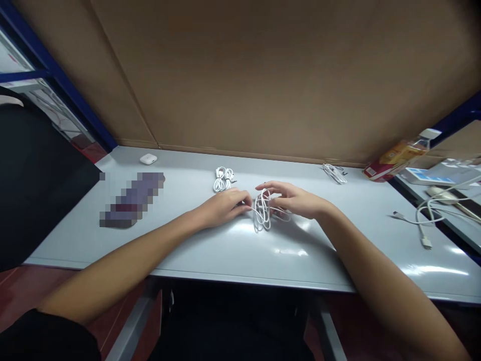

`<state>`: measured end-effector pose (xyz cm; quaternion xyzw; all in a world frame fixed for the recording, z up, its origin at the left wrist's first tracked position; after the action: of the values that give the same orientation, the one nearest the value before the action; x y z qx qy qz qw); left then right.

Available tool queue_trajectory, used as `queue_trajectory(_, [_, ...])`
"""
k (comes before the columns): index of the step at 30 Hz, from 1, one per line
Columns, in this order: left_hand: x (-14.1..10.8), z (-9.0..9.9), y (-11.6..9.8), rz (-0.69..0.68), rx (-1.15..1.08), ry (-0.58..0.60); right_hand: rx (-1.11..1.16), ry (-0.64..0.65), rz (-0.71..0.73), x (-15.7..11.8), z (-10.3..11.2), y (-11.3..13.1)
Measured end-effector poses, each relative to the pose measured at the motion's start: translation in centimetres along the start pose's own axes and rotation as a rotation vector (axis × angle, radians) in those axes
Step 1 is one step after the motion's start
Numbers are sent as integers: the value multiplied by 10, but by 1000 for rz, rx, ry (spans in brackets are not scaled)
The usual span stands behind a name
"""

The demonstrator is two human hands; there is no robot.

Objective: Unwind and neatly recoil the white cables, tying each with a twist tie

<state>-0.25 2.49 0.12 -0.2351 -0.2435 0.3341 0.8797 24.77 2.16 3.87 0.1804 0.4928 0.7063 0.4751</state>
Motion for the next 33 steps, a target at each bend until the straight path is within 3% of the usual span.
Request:
queue_trajectory(4, [0, 5, 1, 11, -34, -40, 125, 69, 17, -2, 10, -2])
queue_trajectory(7, [1, 7, -2, 5, -53, -63, 7, 42, 65, -2, 12, -5])
queue_trajectory(12, [2, 9, -8, 9, -118, -99, -453, -311, 205, 0, 6, -9])
queue_trajectory(15, [2, 8, -6, 96, -233, -115, -600, -422, 286, 2, -2, -7])
queue_trajectory(20, [3, 7, -2, 297, -418, -143, -661, -277, 166, 4, -9, 1])
queue_trajectory(26, [6, 8, 9, 315, -598, -221, -560, -203, -24, -3, 7, 2])
queue_trajectory(30, [6, 7, 11, 377, -749, -204, -476, -210, -28, -4, 19, -1])
queue_trajectory(33, [6, 6, 6, 389, -783, -171, -256, -189, -25, -3, 17, -1])
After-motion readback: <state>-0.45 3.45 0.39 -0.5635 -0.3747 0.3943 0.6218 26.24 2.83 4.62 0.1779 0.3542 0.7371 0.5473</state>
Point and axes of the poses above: each hand's wrist, its own x-axis towards the middle knuckle, its own z-axis out of the back of the hand, y = z × x, the point moved 1 cm from there along x, towards the middle knuckle, and after that the axes turned 6 degrees about -y, right-handed, at the moved point
